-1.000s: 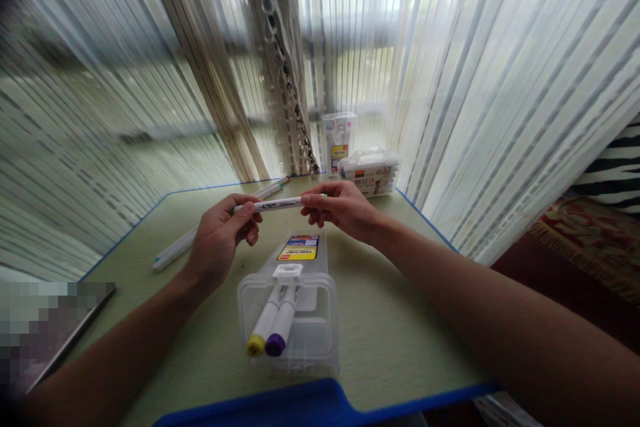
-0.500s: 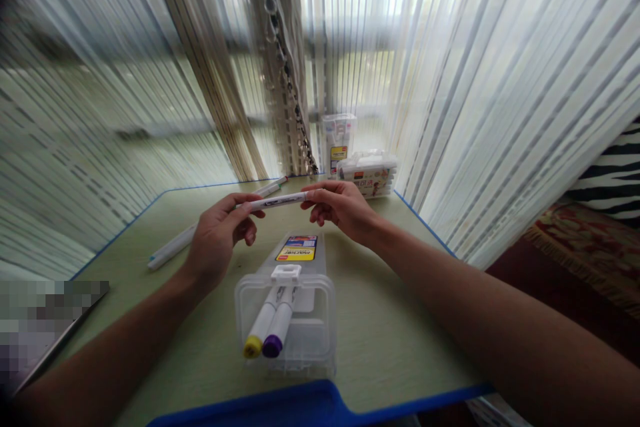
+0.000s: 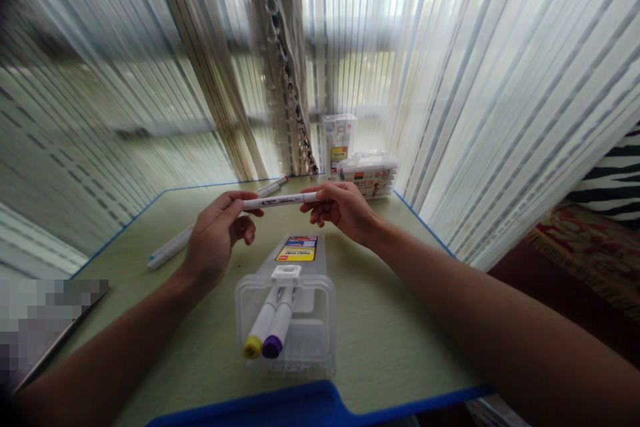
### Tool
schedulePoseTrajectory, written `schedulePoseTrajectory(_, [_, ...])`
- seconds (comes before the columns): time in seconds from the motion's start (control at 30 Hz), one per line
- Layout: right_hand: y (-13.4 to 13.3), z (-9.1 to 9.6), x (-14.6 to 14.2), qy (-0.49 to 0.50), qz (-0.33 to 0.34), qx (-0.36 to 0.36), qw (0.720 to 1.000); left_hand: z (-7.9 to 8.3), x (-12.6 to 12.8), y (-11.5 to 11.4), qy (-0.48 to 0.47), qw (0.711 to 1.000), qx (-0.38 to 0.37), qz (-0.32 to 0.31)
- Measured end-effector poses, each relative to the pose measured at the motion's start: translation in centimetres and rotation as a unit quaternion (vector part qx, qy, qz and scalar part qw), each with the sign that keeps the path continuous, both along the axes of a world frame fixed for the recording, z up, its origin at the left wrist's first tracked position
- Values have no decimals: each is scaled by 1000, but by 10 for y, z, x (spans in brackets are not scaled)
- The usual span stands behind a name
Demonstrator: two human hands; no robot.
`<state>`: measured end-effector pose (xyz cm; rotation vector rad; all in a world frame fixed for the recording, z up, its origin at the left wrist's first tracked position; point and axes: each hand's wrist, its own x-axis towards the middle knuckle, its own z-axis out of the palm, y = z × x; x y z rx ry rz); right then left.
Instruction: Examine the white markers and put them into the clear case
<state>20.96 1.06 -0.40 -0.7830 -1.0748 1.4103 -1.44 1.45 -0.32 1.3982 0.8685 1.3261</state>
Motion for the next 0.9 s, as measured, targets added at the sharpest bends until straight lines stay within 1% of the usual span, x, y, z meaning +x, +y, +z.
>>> schedulePoseTrajectory(0.27, [1,0,0,-4,2,0,1000,-1,-1,3,5,1000,3,-2])
schedulePoseTrajectory(0.9, [-1,1,-1,-11,1,0,1000,0,0,0,24,1000,0,6])
